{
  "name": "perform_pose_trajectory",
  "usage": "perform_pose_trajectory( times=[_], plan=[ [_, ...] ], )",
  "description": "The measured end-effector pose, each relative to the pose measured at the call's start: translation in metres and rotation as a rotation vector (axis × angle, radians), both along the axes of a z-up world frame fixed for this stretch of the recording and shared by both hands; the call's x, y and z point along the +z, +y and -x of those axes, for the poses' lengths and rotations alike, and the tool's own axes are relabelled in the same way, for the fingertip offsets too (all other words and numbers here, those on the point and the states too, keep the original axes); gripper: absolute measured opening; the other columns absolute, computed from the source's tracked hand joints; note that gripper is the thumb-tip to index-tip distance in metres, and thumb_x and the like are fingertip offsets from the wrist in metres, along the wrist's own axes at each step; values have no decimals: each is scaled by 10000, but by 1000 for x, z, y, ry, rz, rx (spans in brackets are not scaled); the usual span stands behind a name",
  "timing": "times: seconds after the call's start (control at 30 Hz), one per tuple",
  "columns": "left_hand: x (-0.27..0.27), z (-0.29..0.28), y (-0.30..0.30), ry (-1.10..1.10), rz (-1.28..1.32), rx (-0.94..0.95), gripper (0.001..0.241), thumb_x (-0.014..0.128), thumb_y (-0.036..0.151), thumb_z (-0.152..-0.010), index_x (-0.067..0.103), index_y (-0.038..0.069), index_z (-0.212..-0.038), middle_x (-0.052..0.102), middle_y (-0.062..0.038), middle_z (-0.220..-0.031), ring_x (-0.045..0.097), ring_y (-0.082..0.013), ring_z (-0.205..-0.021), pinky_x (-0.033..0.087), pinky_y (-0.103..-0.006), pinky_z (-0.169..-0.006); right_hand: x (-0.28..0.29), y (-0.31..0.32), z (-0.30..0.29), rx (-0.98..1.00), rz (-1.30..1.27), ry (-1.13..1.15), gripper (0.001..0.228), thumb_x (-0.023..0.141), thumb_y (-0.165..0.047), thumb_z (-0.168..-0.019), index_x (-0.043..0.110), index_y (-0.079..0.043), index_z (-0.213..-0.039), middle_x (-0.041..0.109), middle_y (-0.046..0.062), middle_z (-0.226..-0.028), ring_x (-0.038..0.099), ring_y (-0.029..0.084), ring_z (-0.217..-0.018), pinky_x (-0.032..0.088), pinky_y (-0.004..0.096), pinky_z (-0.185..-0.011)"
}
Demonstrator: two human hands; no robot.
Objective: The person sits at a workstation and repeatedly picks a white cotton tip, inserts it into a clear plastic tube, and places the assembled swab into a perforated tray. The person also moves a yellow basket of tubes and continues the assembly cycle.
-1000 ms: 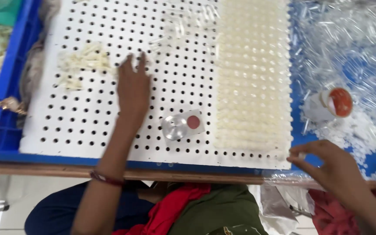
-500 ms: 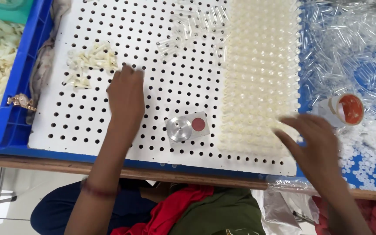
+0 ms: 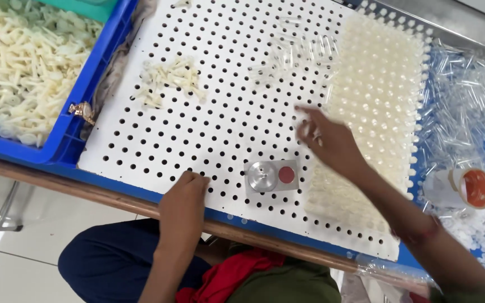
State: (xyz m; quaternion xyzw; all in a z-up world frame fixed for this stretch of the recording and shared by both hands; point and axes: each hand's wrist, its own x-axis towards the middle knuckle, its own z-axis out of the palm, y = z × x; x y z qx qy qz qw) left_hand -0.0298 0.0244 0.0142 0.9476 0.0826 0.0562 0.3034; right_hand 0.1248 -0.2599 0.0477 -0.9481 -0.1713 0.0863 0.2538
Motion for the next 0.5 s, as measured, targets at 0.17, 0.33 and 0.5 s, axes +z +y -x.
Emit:
perform_pose_trajectory(
  times=[0.17,0.33,0.5],
  plan=[
    [-7,2,10,6,89,-32,161,626,41,-919,743,18,-1027,721,-121,-1039,716,-325,-842,568,-411,-714,11,-10,79,-31,-275,126,317,694,-194,-940,668,-94,-1240,748,71,-1144,766,188,-982,633,343,-858],
    [7,5,-5,-6,231,-18,143,652,45,-939,753,39,-1039,735,-99,-1053,721,-314,-781,564,-395,-659,18,0,86,98,-35,-103,315,715,-135,-926,688,-107,-1238,723,86,-1180,735,252,-982,590,358,-819],
    [4,14,-28,-108,596,-10,140,694,21,-907,754,51,-1029,737,-78,-1102,751,-199,-751,581,-307,-631,21,8,87,303,113,-338,378,764,-167,-832,699,-108,-1199,717,95,-1132,691,320,-1052,548,413,-874]
  ],
)
